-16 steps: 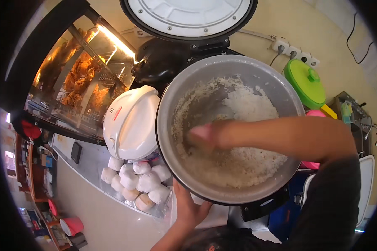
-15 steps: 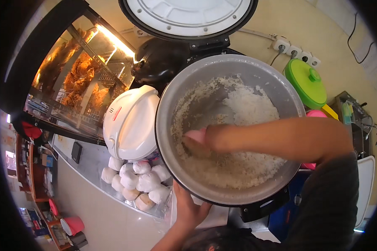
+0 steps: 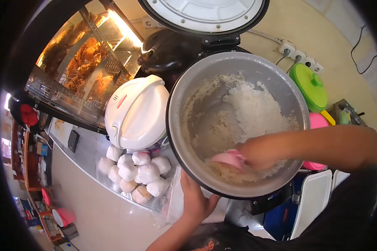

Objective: The person scoops rice from a large cooker into a measuring cup and then places the rice onto paper to wrap it, repeating the process for multiple portions.

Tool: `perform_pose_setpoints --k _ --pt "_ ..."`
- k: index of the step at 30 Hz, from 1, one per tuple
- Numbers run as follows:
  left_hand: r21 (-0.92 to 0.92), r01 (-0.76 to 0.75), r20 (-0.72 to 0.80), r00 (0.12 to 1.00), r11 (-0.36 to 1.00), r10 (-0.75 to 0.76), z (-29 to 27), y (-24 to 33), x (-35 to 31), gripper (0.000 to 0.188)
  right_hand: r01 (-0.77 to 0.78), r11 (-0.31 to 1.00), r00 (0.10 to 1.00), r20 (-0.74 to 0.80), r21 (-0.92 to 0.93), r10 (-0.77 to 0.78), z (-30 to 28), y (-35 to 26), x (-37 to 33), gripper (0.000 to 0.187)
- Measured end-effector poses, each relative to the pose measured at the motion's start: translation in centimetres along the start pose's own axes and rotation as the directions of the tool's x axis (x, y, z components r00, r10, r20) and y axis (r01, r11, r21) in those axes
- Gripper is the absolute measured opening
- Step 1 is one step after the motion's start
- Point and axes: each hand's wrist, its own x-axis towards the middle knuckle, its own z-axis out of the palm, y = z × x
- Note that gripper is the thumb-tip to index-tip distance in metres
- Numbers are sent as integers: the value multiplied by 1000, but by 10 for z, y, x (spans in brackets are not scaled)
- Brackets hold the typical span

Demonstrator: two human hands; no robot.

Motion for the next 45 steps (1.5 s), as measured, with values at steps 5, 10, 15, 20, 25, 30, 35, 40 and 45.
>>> perform_pose_setpoints --k 5,10,15,20,25,30,35,40,45 --pt "-9 40 59 997 999 -39 -10 -8 -5 121 -191 977 964 -170 96 206 -3 -41 -33 39" --pt "7 32 36 999 999 -32 -14 -2 -4 128 -186 983 981 -61 -4 185 -7 -28 -42 35" --pt "75 -39 91 995 996 33 -37 -8 -8 114 -137 955 988 111 262 111 -25 29 2 31" --pt "-169 264 41 964 950 -261 -59 -68 -101 71 -36 766 991 -76 642 110 -28 26 -34 20" --pt "194 74 185 977 978 -110 -64 -122 -181 45 68 480 954 -198 874 225 -13 8 -68 23" --pt "278 -87 316 949 957 -5 -66 -156 -209 47 96 351 922 -216 931 322 -7 -8 -70 19" --pt "346 -181 368 929 921 44 -64 -171 -214 44 -325 676 845 -118 662 522 -20 14 -1 15" --pt "355 -230 302 945 906 121 -56 -192 -228 38 -448 856 891 54 258 450 -18 28 90 28" --pt "357 -255 260 951 898 167 -53 -200 -228 33 -516 771 853 -303 -373 424 -29 3 94 50"
